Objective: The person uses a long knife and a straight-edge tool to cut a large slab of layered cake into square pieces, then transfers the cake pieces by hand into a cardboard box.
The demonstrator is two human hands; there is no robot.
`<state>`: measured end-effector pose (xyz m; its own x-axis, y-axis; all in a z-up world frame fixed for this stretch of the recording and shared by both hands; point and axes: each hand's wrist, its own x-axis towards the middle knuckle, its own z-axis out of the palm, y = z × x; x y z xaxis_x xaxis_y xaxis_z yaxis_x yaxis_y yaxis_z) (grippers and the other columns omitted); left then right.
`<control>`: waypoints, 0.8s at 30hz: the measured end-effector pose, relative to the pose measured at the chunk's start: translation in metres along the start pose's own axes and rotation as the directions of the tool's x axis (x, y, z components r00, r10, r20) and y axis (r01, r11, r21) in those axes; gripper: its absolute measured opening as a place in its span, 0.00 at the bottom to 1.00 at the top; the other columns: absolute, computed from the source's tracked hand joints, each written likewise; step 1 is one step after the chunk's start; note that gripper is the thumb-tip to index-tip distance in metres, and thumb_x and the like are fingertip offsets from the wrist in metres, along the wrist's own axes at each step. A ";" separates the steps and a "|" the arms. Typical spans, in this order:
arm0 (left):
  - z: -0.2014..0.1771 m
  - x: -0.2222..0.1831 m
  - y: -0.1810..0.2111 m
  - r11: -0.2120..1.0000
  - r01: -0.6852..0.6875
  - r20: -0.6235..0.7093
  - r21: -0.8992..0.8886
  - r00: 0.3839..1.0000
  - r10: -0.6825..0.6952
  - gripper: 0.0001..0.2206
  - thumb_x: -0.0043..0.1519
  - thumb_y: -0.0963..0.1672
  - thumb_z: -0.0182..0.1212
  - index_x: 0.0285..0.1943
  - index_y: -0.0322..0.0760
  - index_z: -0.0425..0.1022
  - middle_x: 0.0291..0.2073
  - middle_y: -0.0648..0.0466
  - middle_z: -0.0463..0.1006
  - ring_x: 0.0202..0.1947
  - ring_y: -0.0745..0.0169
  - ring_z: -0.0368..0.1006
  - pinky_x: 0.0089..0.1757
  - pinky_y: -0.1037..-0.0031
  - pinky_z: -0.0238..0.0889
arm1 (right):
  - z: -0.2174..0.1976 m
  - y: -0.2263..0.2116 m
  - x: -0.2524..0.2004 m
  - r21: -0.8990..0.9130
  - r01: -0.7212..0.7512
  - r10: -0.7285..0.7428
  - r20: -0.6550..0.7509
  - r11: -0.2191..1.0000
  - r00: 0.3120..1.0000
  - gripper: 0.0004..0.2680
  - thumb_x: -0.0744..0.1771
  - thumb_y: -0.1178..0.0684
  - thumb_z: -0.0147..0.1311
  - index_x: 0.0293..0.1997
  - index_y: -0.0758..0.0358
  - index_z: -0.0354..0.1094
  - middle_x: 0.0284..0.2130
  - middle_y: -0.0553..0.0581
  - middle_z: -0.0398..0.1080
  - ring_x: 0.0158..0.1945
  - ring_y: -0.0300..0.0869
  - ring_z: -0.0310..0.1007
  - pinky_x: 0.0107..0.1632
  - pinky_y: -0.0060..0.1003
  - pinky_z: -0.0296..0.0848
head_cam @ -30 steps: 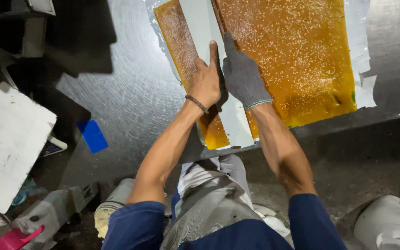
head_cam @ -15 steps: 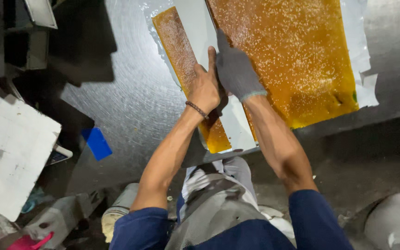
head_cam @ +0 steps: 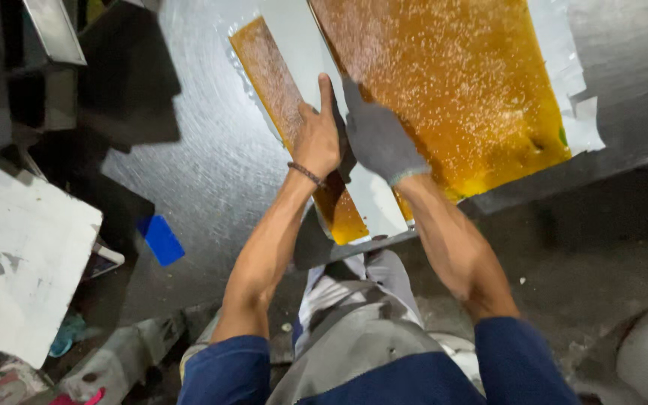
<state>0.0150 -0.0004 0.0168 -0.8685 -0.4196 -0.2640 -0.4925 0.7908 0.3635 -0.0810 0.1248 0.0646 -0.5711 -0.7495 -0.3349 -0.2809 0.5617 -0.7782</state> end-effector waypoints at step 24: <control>0.021 0.004 -0.027 1.000 0.026 0.057 -0.010 0.998 -0.026 0.60 0.53 0.43 0.79 0.84 0.52 0.25 0.58 0.18 0.61 0.45 0.21 0.76 0.48 0.53 0.75 | 0.008 0.018 -0.057 0.013 -0.039 0.039 0.029 0.999 0.999 0.19 0.73 0.52 0.42 0.74 0.66 0.47 0.36 0.80 0.72 0.42 0.70 0.73 0.46 0.63 0.69</control>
<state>0.0262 -0.0140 -0.0122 -0.8509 -0.4138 -0.3235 -0.5157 0.7751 0.3651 -0.0469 0.1745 0.0654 -0.5587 -0.7371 -0.3801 -0.2483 0.5859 -0.7714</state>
